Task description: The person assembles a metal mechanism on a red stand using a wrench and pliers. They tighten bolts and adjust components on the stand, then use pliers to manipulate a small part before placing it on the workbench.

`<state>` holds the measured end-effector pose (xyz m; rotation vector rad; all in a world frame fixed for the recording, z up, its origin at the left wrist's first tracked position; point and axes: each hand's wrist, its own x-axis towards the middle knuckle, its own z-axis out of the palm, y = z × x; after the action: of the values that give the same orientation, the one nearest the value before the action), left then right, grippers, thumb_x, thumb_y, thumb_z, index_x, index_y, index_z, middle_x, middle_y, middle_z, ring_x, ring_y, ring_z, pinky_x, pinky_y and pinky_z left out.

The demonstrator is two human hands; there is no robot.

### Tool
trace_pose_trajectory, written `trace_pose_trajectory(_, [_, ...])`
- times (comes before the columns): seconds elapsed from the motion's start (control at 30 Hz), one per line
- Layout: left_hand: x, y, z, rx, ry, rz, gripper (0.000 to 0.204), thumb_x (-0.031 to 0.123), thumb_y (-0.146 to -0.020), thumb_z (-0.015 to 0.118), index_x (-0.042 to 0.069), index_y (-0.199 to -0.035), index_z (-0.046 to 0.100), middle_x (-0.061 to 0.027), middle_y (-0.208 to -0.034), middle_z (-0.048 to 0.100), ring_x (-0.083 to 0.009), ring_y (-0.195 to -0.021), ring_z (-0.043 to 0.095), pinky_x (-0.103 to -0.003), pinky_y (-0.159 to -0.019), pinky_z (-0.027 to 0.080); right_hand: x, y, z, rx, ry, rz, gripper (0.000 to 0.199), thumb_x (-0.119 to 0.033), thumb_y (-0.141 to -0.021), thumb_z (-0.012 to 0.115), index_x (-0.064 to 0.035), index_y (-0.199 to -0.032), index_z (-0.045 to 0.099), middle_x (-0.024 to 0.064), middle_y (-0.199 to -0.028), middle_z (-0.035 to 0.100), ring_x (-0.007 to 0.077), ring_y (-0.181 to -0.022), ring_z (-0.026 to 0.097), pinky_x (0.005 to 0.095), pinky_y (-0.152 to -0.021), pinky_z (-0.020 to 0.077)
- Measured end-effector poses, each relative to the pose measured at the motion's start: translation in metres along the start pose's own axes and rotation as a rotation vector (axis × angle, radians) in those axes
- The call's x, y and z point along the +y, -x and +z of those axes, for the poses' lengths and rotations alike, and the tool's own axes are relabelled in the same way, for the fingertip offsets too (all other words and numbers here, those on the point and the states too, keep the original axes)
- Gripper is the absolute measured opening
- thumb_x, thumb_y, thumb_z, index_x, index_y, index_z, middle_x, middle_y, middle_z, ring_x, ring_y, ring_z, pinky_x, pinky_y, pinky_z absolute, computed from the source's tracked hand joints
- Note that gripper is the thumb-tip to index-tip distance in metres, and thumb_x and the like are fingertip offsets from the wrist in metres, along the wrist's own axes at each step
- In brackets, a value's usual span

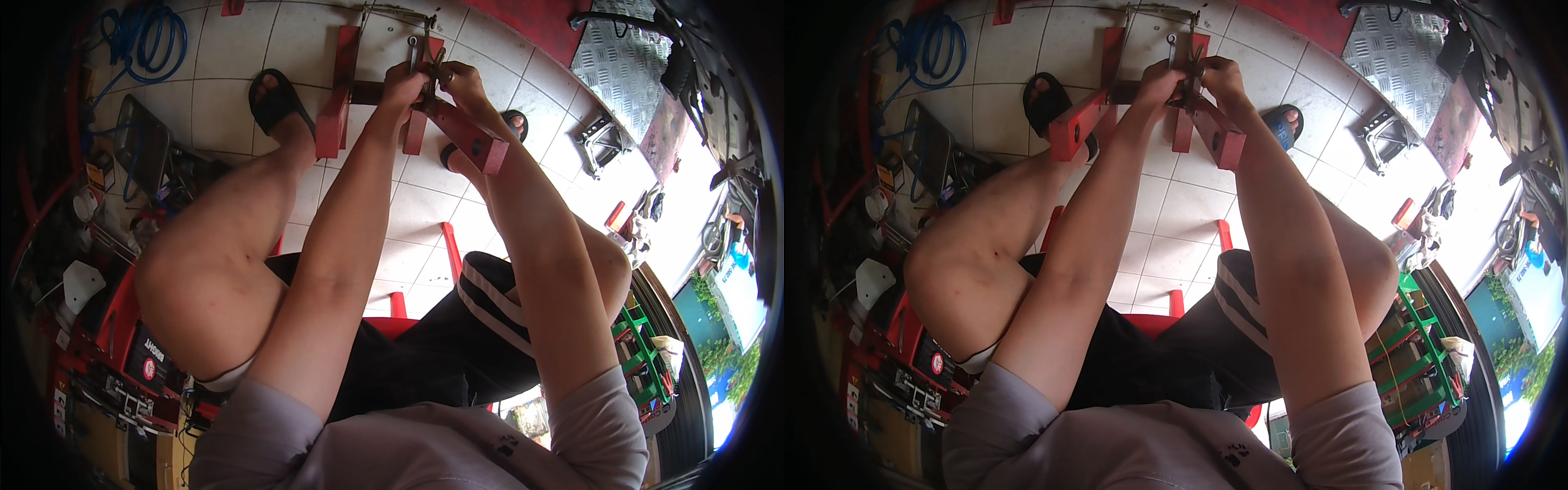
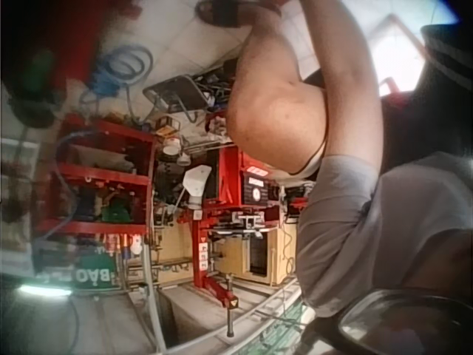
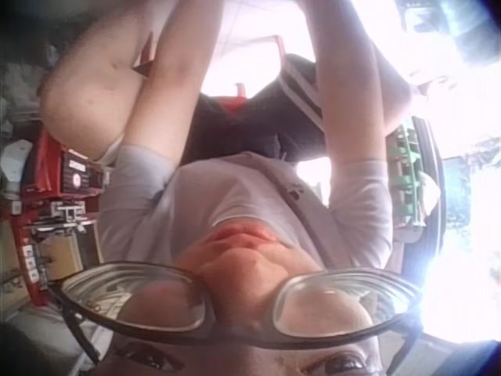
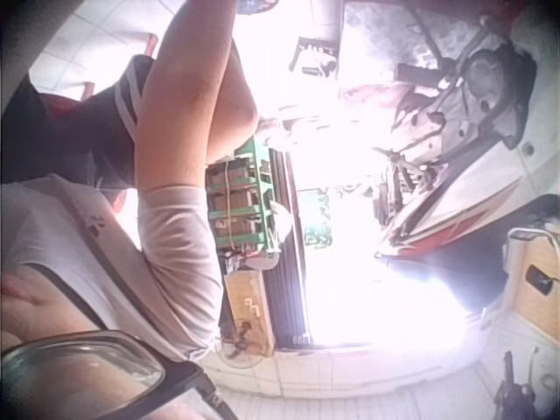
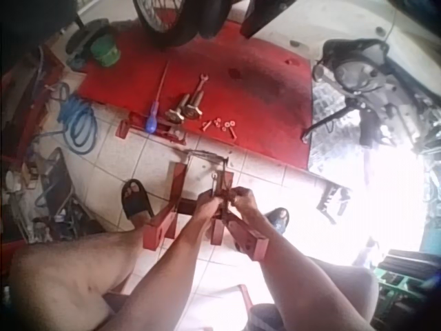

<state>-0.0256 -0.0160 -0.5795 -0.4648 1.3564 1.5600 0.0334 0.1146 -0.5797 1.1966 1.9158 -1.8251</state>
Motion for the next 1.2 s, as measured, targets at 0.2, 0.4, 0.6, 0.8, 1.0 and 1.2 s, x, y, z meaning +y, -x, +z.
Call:
trace_pose_trajectory(0.2, [0.013, 0.012, -0.002, -0.040, -0.225, 0.195, 0.024, 0.008, -0.076, 0.066, 0.007, -0.101, 0.064, -0.0042, -0.081, 0.065, -0.0133, -0.070, 0.063, -0.029, -0.059, 0.051, -0.013, 0.006, 0.002, 0.084, 0.141, -0.022, 0.032, -0.010, -0.077, 0.057, 0.0039, -0.104, 0.065, 0.0115, -0.081, 0.066, 0.0156, -0.071, 0.060, 0.0305, -0.067, 0.0489])
trace_pose_trajectory(0.4, [0.011, 0.009, -0.001, -0.056, -0.332, 0.406, 0.030, 0.006, -0.074, 0.070, 0.008, -0.103, 0.065, -0.0034, -0.088, 0.067, -0.0121, -0.077, 0.063, -0.028, -0.067, 0.053, -0.007, 0.000, -0.002, 0.159, 0.238, -0.071, 0.032, -0.015, -0.081, 0.057, 0.0037, -0.105, 0.064, 0.0151, -0.087, 0.068, 0.0193, -0.077, 0.066, 0.0321, -0.071, 0.0504])
trace_pose_trajectory(0.6, [-0.001, 0.008, 0.005, 0.057, -0.320, 0.445, 0.028, 0.006, -0.074, 0.071, 0.004, -0.101, 0.066, -0.0043, -0.088, 0.068, -0.0114, -0.076, 0.063, -0.028, -0.066, 0.053, 0.003, -0.002, -0.005, 0.131, 0.202, -0.155, 0.031, -0.018, -0.082, 0.059, 0.0040, -0.102, 0.064, 0.0146, -0.086, 0.068, 0.0195, -0.077, 0.066, 0.0314, -0.071, 0.0503])
trace_pose_trajectory(0.8, [-0.006, 0.011, 0.010, 0.040, -0.026, 0.287, 0.025, 0.006, -0.076, 0.072, 0.006, -0.100, 0.068, -0.0024, -0.078, 0.065, -0.0101, -0.063, 0.059, -0.026, -0.054, 0.049, 0.013, -0.005, -0.002, 0.101, 0.034, -0.199, 0.032, -0.020, -0.081, 0.061, 0.0044, -0.101, 0.065, 0.0130, -0.081, 0.068, 0.0162, -0.072, 0.064, 0.0294, -0.068, 0.0500])
trace_pose_trajectory(1.0, [0.002, 0.016, 0.013, 0.038, 0.015, 0.253, 0.022, 0.004, -0.076, 0.072, 0.006, -0.098, 0.069, -0.0009, -0.075, 0.063, -0.0087, -0.058, 0.057, -0.025, -0.050, 0.047, -0.009, 0.005, -0.002, 0.097, 0.156, -0.075, 0.030, -0.020, -0.080, 0.060, 0.0028, -0.100, 0.066, 0.0140, -0.083, 0.069, 0.0172, -0.075, 0.065, 0.0294, -0.069, 0.0506])
trace_pose_trajectory(1.2, [0.012, 0.021, 0.011, 0.126, -0.108, 0.211, 0.019, 0.019, -0.074, 0.073, 0.006, -0.089, 0.071, -0.0019, -0.073, 0.064, -0.0091, -0.063, 0.057, -0.028, -0.056, 0.046, -0.015, 0.005, 0.001, 0.210, 0.421, -0.121, 0.024, -0.014, -0.080, 0.054, 0.0009, -0.095, 0.066, 0.0117, -0.077, 0.066, 0.0181, -0.071, 0.062, 0.0304, -0.066, 0.0480])
